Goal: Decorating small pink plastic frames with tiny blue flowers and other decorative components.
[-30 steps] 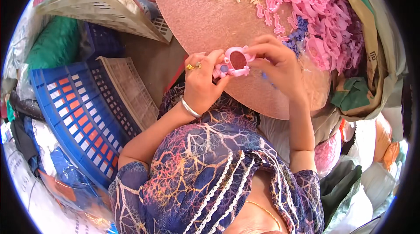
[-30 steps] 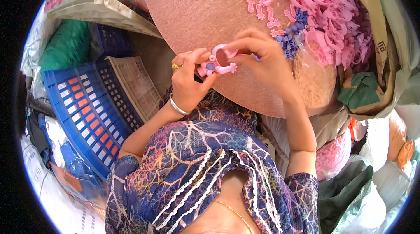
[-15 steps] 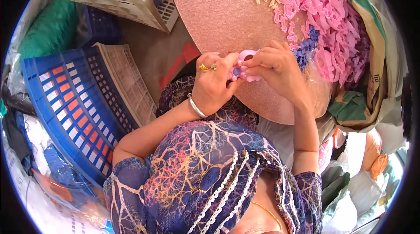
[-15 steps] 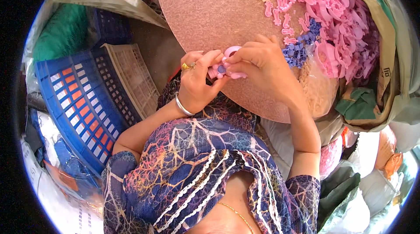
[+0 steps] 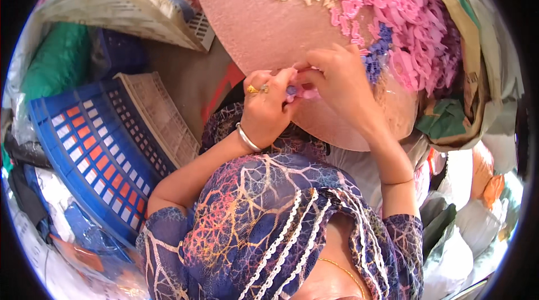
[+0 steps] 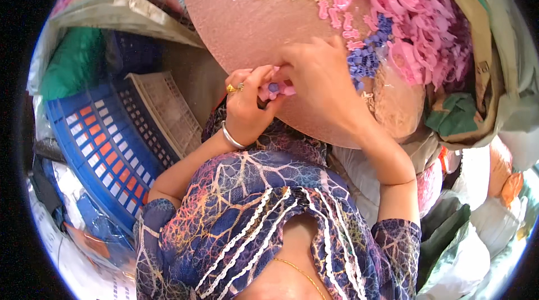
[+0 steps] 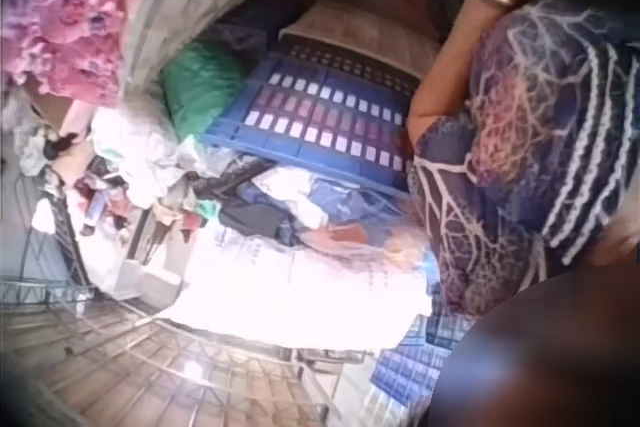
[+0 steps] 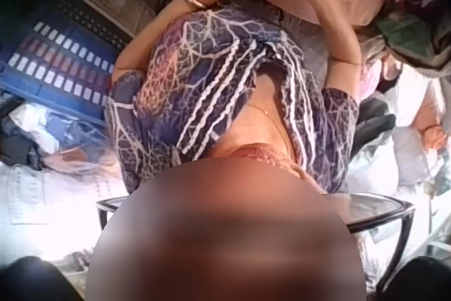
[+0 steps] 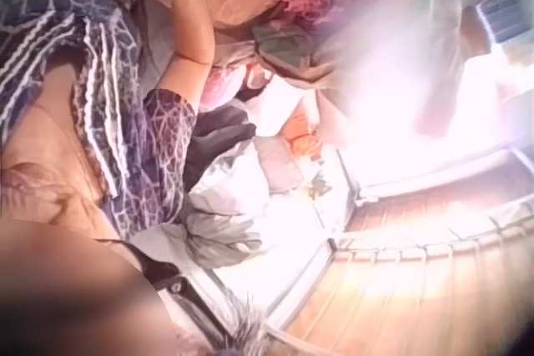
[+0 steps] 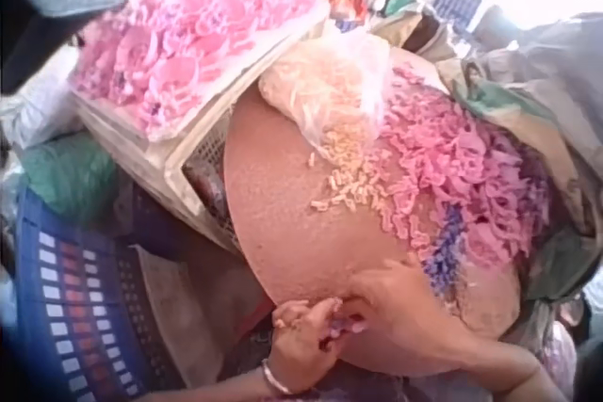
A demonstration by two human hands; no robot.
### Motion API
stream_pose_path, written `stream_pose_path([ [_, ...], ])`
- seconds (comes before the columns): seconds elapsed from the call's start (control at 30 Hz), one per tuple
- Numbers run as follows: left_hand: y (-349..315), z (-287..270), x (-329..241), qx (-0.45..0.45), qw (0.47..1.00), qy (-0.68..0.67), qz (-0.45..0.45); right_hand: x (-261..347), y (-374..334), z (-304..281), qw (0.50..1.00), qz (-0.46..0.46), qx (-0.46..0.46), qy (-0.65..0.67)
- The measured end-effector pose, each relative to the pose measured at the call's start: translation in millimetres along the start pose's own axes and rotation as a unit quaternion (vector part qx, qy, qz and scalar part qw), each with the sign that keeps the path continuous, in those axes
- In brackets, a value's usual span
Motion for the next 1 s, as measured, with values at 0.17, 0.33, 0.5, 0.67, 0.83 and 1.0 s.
stream_pose_path([
  [0.17, -5, 4, 0, -0.006, 0.999, -0.025, -0.042, -12, -16, -9, 0.965, -0.044, -0.24, 0.098],
  [0.33, -3, 5, 4, -0.01, 0.999, -0.002, -0.039, 25, -6, 17, 0.921, -0.094, -0.311, -0.215],
  [0.5, 0, 6, 10, -0.044, 0.996, 0.028, -0.078, 39, 16, 32, 0.924, -0.098, -0.252, -0.272],
  [0.67, 5, -4, 3, 0.005, 0.999, 0.024, -0.035, 23, 20, 13, 0.939, -0.108, -0.318, -0.078],
  [0.83, 5, -7, 10, 0.053, 0.971, -0.098, -0.212, -20, -33, -3, 0.868, -0.024, -0.491, 0.067],
  [1.0, 38, -22, 26, 0.107, 0.745, -0.515, -0.41, -41, -57, 4, 0.821, 0.005, -0.552, 0.144],
])
Point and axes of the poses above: each hand's wrist, its own y-axis towards the middle knuckle, its own z-axis out of the palm, x = y × z, the point moved 5 cm from there along y, towards the middle knuckle, and after that the axes turned 8 degrees about -z, right-handed, at the moved point
